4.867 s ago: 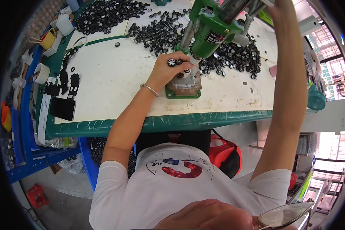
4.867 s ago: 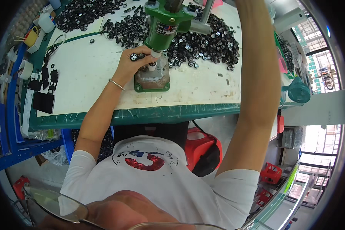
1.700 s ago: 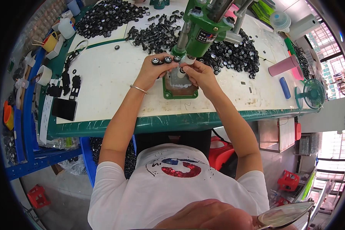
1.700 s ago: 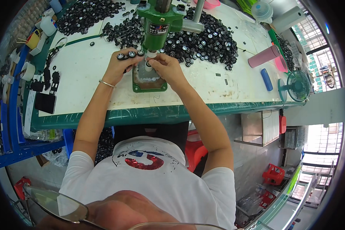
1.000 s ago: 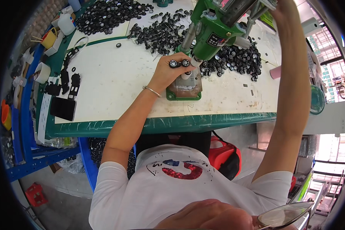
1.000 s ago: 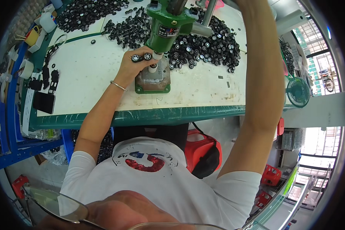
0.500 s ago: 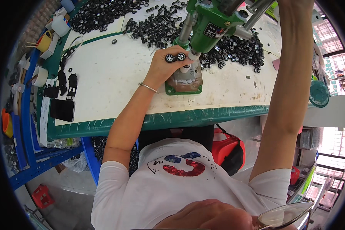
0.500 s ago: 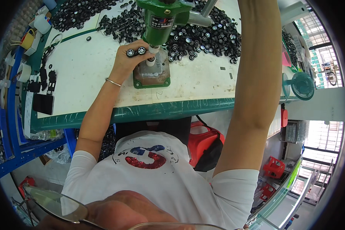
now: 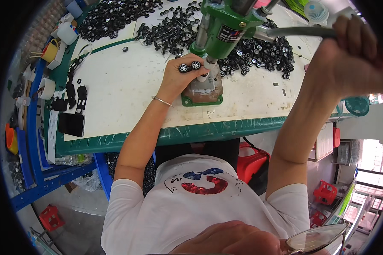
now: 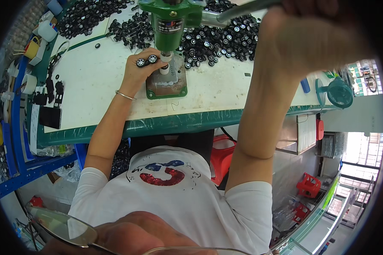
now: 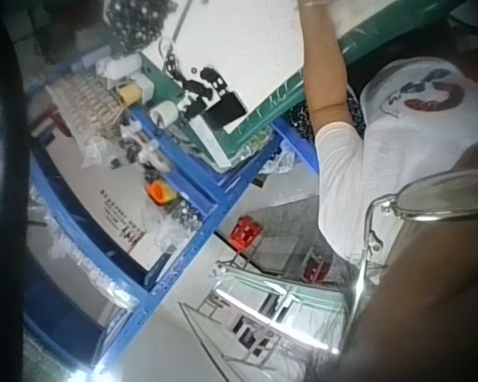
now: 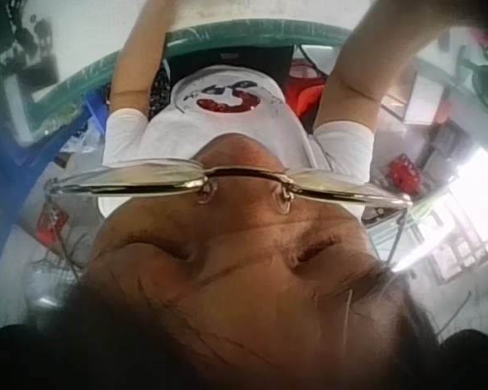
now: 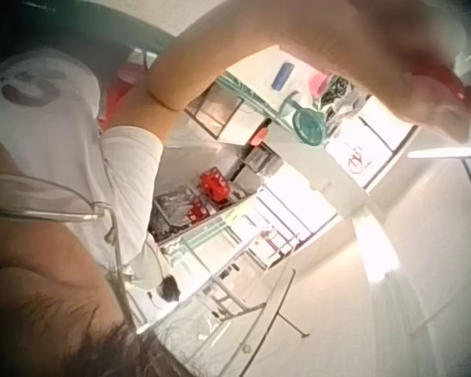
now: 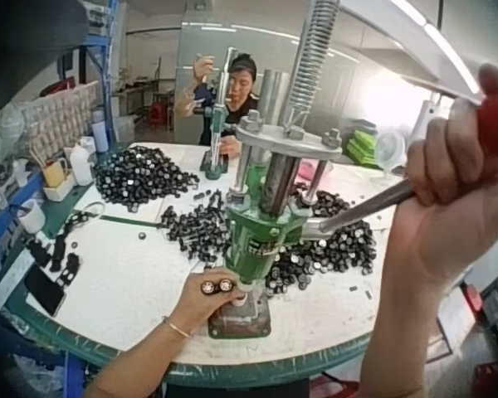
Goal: The person operates a green manual press machine to assemble small black metal components. They repeatedly pick up parts from piles on the table, place them into the press die, and pull the lever to stamp or join them. The finished pieces are then removed and placed into a growing pile of completed items.
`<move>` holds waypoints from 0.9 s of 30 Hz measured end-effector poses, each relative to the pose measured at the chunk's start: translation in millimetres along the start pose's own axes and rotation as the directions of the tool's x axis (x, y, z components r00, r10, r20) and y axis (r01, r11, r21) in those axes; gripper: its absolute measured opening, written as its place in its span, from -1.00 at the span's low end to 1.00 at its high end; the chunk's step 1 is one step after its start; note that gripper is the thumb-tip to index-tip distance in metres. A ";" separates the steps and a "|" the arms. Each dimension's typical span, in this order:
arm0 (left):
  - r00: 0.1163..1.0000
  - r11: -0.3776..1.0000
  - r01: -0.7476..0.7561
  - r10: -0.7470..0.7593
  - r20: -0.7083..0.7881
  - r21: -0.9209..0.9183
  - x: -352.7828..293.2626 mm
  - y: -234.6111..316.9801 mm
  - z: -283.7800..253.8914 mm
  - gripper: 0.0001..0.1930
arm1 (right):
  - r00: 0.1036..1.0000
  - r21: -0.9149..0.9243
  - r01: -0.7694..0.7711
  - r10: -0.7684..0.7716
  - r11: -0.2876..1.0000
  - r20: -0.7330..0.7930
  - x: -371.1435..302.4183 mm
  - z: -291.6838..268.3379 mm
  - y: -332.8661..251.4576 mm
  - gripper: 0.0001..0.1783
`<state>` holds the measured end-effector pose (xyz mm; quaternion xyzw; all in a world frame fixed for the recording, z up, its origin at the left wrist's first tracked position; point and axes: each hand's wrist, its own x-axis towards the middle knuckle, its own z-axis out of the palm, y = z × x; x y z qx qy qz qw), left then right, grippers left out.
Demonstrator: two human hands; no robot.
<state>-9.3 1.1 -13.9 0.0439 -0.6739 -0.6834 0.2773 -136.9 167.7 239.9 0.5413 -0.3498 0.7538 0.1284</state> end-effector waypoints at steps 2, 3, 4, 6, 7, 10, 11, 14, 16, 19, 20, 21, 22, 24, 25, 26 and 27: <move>0.999 0.999 0.034 -0.034 -0.015 -0.022 -1.8 3.6 1.9 -0.75 | 1.000 0.018 0.000 0.000 1.000 0.021 -8.5 -1.2 -7.3 -0.76; 0.998 0.997 0.061 -0.062 -0.021 -0.039 -2.6 7.1 4.0 -0.72 | 0.999 0.029 -0.006 0.005 1.000 0.037 -12.2 -1.4 -10.1 -0.77; 0.996 0.995 0.088 -0.089 -0.027 -0.056 -2.9 10.1 4.8 -0.70 | 0.999 0.047 -0.014 0.011 0.999 0.049 -14.7 -1.7 -11.8 -0.79; 0.998 0.998 0.064 -0.064 -0.010 -0.012 -2.1 8.2 2.4 -0.65 | 0.993 0.100 -0.036 0.025 0.994 0.116 -14.1 0.1 -12.5 -0.81; 1.000 1.000 0.016 -0.016 -0.010 0.014 -2.1 5.1 2.9 -0.66 | 0.983 0.148 -0.062 0.034 0.987 0.182 -12.5 -1.2 -11.1 -0.82; 0.997 0.997 0.073 -0.073 0.009 0.000 -0.4 6.2 3.9 -0.70 | 0.982 0.144 -0.122 0.098 0.982 0.163 3.2 10.9 -5.0 -0.81; 0.994 0.994 0.113 -0.112 0.010 -0.002 -0.4 5.0 2.5 -0.72 | 0.989 0.087 -0.143 0.139 0.986 0.048 9.2 22.4 0.6 -0.79; 0.997 0.997 0.076 -0.076 0.009 0.005 1.2 3.0 6.1 -0.75 | 0.920 0.108 -0.387 0.376 0.916 0.109 60.8 -15.1 43.4 -0.83; 0.998 0.998 0.060 -0.060 0.007 -0.032 2.3 4.0 8.2 -0.75 | 0.816 0.348 -0.573 0.554 0.742 0.164 81.8 -41.2 93.7 -0.73; 0.991 0.975 0.132 -0.132 0.015 -0.180 0.1 -1.8 3.5 -0.75 | 0.889 -0.115 -0.455 0.443 0.883 -0.112 60.0 -0.8 106.5 -0.69; 0.986 0.951 0.164 -0.165 0.019 -0.262 3.2 -1.4 1.7 -0.76 | 0.893 -0.135 -0.450 0.446 0.883 -0.060 64.0 -25.2 128.2 -0.70; 0.978 0.920 0.202 -0.209 0.015 -0.335 4.3 -1.3 -5.5 -0.77 | 0.889 -0.143 -0.455 0.459 0.879 -0.006 61.0 -26.9 133.6 -0.71; 0.967 0.882 0.238 -0.253 0.017 -0.406 6.6 -0.6 -11.2 -0.77 | 0.863 -0.087 -0.504 0.500 0.859 -0.072 59.9 -31.7 134.2 -0.71; 0.937 0.873 0.184 -0.294 -0.187 -0.453 11.8 -1.6 -19.9 -0.79 | 0.783 0.035 -0.595 0.589 0.803 -0.200 41.8 -5.6 115.5 -0.70; 0.914 0.898 0.208 -0.320 -0.251 -0.387 14.5 -1.8 -27.3 -0.79 | 0.816 0.218 -0.564 0.578 0.796 0.001 32.7 -10.5 115.5 -0.63; 0.892 0.917 0.234 -0.335 -0.305 -0.322 18.1 -3.2 -34.3 -0.80 | 0.657 0.340 -0.596 0.685 0.728 -0.315 24.1 -24.3 114.1 -0.61; 0.883 0.959 0.244 -0.282 -0.374 -0.147 21.0 -9.0 -44.0 -0.83 | 0.697 0.219 -0.619 0.656 0.754 -0.290 9.2 -29.3 110.2 -0.61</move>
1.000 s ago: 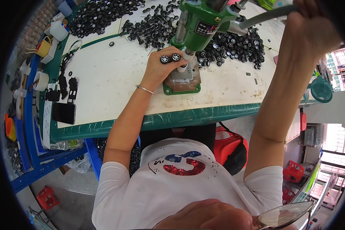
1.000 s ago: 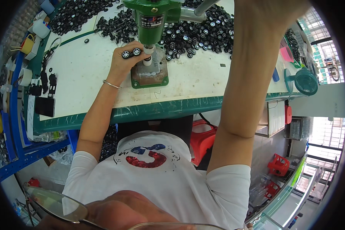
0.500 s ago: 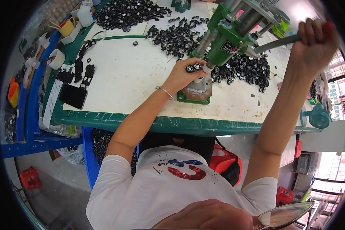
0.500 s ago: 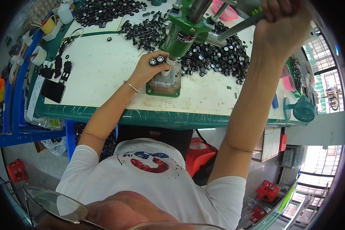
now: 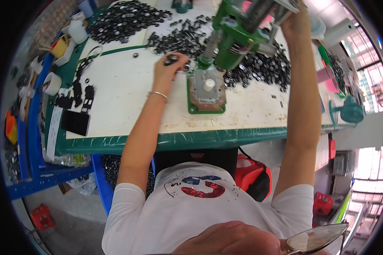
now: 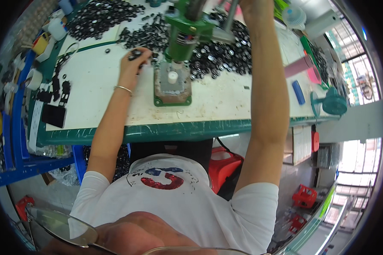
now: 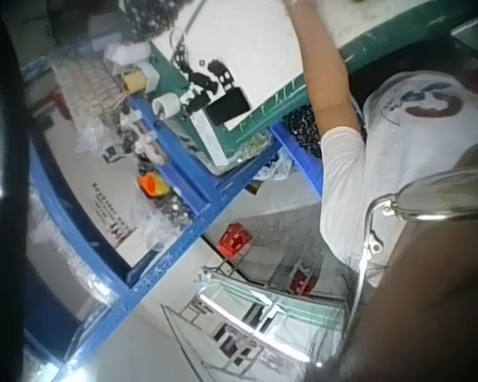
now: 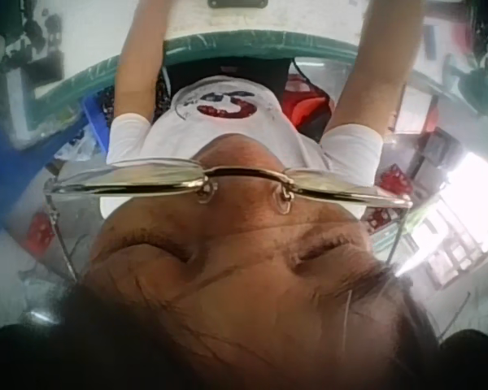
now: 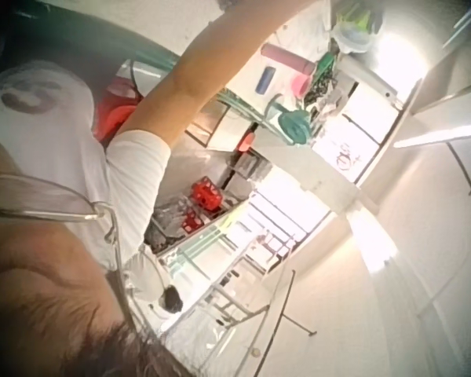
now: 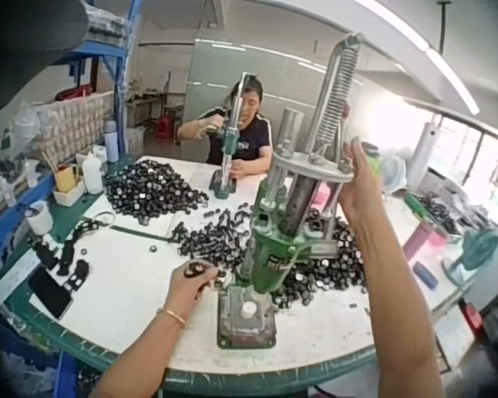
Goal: The person operates a green manual press machine to assemble small black metal components. They repeatedly pick up parts from piles on the table, place them into the press die, and pull the lever to stamp or join them. The finished pieces are then removed and placed into a growing pile of completed items.
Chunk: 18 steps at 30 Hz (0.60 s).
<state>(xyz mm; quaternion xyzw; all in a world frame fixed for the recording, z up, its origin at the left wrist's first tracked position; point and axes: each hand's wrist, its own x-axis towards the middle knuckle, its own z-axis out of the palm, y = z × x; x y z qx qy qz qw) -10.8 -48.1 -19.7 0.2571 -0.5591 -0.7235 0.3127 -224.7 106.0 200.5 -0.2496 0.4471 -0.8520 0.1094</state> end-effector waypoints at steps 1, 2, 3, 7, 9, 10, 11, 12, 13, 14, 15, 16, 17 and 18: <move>0.994 0.982 -0.055 0.071 -0.080 0.180 1.9 -6.5 -15.0 -0.85 | 0.998 -0.105 0.016 -0.010 0.994 0.055 -14.2 -7.3 18.3 -0.62; 0.993 0.944 -0.036 0.070 -0.091 0.327 3.9 -9.9 -16.6 -0.82 | 1.000 -0.232 -0.018 0.022 0.973 0.015 -27.0 -24.5 25.1 -0.71; 0.991 0.883 -0.022 0.082 -0.107 0.469 7.0 -10.8 -17.8 -0.79 | 0.998 -0.346 -0.056 0.051 0.936 -0.024 -38.1 -45.0 33.2 -0.79; 0.991 0.442 -0.013 0.125 -0.047 0.897 20.7 -18.0 -14.1 -0.72 | 0.962 -0.907 0.055 0.221 0.416 0.160 -87.4 -162.6 86.0 -0.72; 0.989 0.386 -0.029 0.146 -0.030 0.922 20.2 -17.7 -10.3 -0.70 | 0.949 -0.924 0.051 0.271 0.378 0.163 -117.8 -185.4 106.8 -0.68; 0.984 0.355 -0.043 0.177 -0.022 0.934 22.9 -17.8 -9.7 -0.69 | 0.953 -0.936 0.083 0.246 0.343 0.175 -129.1 -190.0 114.5 -0.69; 0.978 0.323 -0.060 0.209 -0.009 0.944 26.0 -17.2 -8.1 -0.69 | 0.959 -0.945 0.114 0.216 0.305 0.186 -139.0 -189.1 119.4 -0.69; 0.977 0.314 -0.070 0.212 0.002 0.947 27.9 -16.4 -6.6 -0.69 | 0.962 -0.953 0.145 0.187 0.266 0.198 -146.3 -187.8 123.5 -0.69; 0.976 0.305 -0.080 0.215 0.013 0.949 29.3 -15.5 -5.5 -0.69 | 0.969 -0.966 0.161 0.151 0.204 0.193 -152.1 -186.0 127.5 -0.71; 0.975 0.298 -0.091 0.219 0.024 0.950 29.9 -15.6 -4.8 -0.70 | 0.975 -0.975 0.174 0.114 0.138 0.190 -157.3 -179.3 128.4 -0.72; 0.966 0.304 -0.134 0.251 0.056 0.943 30.9 -19.6 -9.5 -0.72 | 0.979 -0.980 0.185 0.076 0.072 0.190 -160.0 -172.8 130.0 -0.73; 0.955 0.309 -0.176 0.283 0.086 0.935 32.8 -26.0 -18.3 -0.74 | 0.979 -0.981 0.178 0.084 0.081 0.184 -160.4 -167.5 132.1 -0.74; 0.943 0.316 -0.222 0.311 0.121 0.922 30.7 -25.3 -18.2 -0.76 | 0.980 -0.983 0.165 0.099 0.074 0.172 -161.6 -164.7 130.0 -0.76; 0.973 0.524 -0.167 0.227 0.052 0.835 28.3 -24.6 -18.9 -0.77 | 0.980 -0.986 0.153 0.116 0.067 0.160 -162.7 -160.9 127.2 -0.77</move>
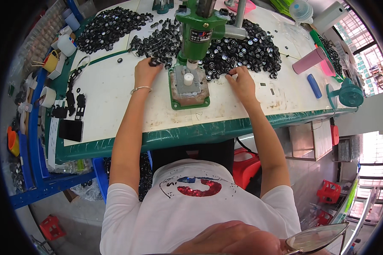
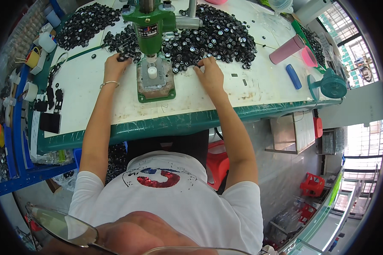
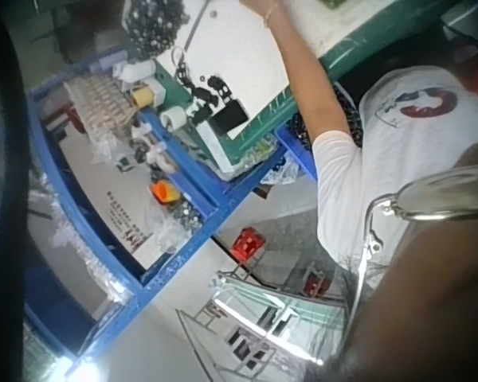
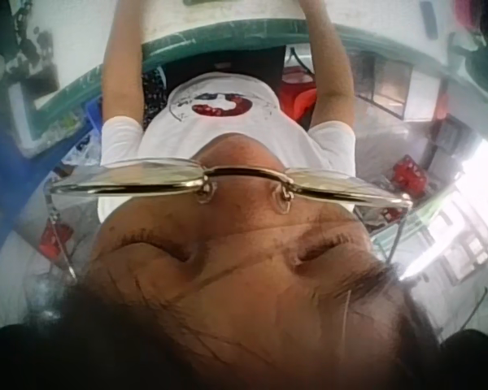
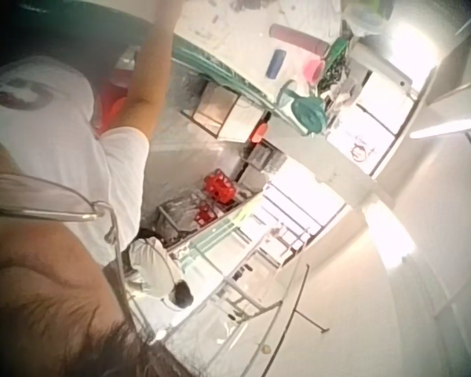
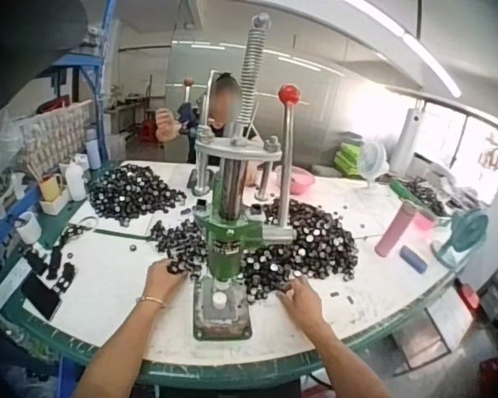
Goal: The person operates a green manual press machine to assemble small black metal components. They repeatedly pick up parts from piles on the table, place them into the press die, and pull the lever to stamp or join them. The finished pieces are then removed and placed into a growing pile of completed items.
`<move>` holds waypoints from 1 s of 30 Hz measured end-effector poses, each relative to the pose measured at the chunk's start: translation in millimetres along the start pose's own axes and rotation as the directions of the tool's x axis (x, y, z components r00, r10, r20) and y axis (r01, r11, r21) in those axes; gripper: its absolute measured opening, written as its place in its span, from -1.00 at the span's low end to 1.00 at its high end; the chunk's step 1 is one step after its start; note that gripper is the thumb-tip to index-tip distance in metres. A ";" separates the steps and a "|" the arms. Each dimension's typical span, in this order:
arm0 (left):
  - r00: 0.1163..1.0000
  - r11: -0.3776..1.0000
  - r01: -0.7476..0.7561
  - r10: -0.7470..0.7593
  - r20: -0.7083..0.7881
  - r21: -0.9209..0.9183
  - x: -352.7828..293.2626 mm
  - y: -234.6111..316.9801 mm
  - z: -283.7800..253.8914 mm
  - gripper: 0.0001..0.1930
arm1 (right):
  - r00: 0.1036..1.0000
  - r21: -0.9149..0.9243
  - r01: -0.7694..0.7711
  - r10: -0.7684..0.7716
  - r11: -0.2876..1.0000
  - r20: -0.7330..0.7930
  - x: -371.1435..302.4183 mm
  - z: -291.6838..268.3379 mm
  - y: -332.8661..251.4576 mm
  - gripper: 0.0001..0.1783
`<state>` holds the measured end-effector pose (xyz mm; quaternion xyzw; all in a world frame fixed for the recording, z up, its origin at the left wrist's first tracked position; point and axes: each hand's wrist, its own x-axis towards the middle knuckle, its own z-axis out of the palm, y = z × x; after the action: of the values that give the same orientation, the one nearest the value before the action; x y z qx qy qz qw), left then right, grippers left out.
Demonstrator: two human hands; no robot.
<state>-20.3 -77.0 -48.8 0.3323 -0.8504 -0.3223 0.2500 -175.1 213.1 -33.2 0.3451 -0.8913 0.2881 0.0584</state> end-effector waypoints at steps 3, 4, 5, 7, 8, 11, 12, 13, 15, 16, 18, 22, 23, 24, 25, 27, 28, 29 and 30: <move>0.970 0.818 0.241 -0.184 0.160 -0.522 -13.6 5.9 -14.8 -0.81 | 0.999 0.021 0.040 -0.040 0.999 0.005 -1.9 -1.5 4.0 -0.83; 0.965 0.723 0.261 -0.184 0.186 -0.639 -17.2 12.4 -19.3 -0.82 | 0.998 0.033 0.068 -0.068 0.997 0.000 -2.5 -2.2 7.2 -0.84; 0.961 0.611 0.275 -0.182 0.206 -0.743 -20.5 19.2 -24.0 -0.83 | 0.995 0.070 0.102 -0.101 0.992 -0.018 -3.3 -2.7 7.6 -0.86; 0.963 0.488 0.269 -0.108 0.249 -0.830 -23.8 31.5 -27.2 -0.78 | 0.983 0.138 0.178 -0.172 0.974 -0.057 -3.6 -4.0 6.2 -0.87; 0.957 0.438 0.281 -0.066 0.282 -0.854 -24.8 34.4 -27.7 -0.78 | 0.988 0.151 0.152 -0.148 0.977 -0.041 -2.4 -5.4 2.2 -0.83; 0.934 0.300 0.327 0.043 0.355 -0.896 -32.3 44.8 -24.8 -0.82 | 0.984 0.406 0.178 -0.155 0.896 -0.088 0.0 -6.4 -19.2 -0.77; 0.932 0.276 0.336 0.037 0.360 -0.900 -35.1 46.6 -21.0 -0.81 | 0.980 0.458 0.198 -0.185 0.867 -0.075 -0.6 -9.6 -36.0 -0.75; 0.931 0.252 0.345 0.031 0.364 -0.904 -37.4 46.9 -17.9 -0.81 | 0.975 0.509 0.216 -0.214 0.833 -0.062 -1.2 -12.1 -55.4 -0.74; 0.933 0.273 0.340 0.019 0.358 -0.900 -40.6 46.1 -14.0 -0.82 | 0.960 0.559 0.247 -0.280 0.791 -0.029 -2.2 -11.0 -81.3 -0.73; 0.935 0.284 0.338 0.011 0.355 -0.897 -42.2 44.5 -13.1 -0.82 | 0.947 0.563 0.265 -0.320 0.783 -0.002 -2.3 -7.9 -90.0 -0.72; 0.933 0.283 0.335 0.033 0.358 -0.899 -42.3 40.3 -13.2 -0.81 | 0.931 0.544 0.286 -0.362 0.789 0.036 -2.5 0.4 -100.9 -0.73; 0.937 0.329 0.314 0.046 0.347 -0.891 -46.9 46.3 -22.1 -0.83 | 0.952 0.555 0.220 -0.300 0.802 0.056 2.3 12.4 -97.2 -0.79; 0.938 0.345 0.311 0.038 0.344 -0.886 -47.2 47.6 -22.3 -0.83 | 0.956 0.572 0.197 -0.287 0.796 0.069 1.9 12.2 -97.8 -0.79; 0.940 0.360 0.308 0.030 0.341 -0.881 -47.5 48.5 -22.0 -0.83 | 0.959 0.589 0.174 -0.273 0.789 0.083 0.8 11.0 -99.2 -0.80; 0.941 0.374 0.306 0.022 0.338 -0.875 -47.9 48.8 -21.9 -0.83 | 0.961 0.604 0.150 -0.258 0.783 0.096 -0.6 9.4 -100.7 -0.80; 0.939 0.402 0.298 0.041 0.342 -0.866 -49.1 49.0 -21.4 -0.85 | 0.946 0.553 0.242 -0.321 0.797 0.049 -5.1 6.2 -108.5 -0.81; 0.938 0.415 0.293 0.051 0.344 -0.861 -50.1 48.9 -20.5 -0.85 | 0.935 0.526 0.287 -0.353 0.801 0.028 -6.8 6.1 -111.0 -0.81; 0.939 0.416 0.291 0.050 0.341 -0.861 -50.2 48.6 -20.2 -0.85 | 0.925 0.498 0.319 -0.379 0.806 0.021 -7.4 7.6 -111.7 -0.81; 0.939 0.417 0.289 0.050 0.339 -0.862 -50.2 48.2 -19.3 -0.85 | 0.915 0.471 0.350 -0.404 0.810 0.014 -8.3 9.1 -112.0 -0.82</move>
<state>5.4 -20.4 -12.1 0.1514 -0.5463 -0.7921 0.2264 -95.3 146.1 9.8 0.5347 -0.7132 0.4528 -0.0194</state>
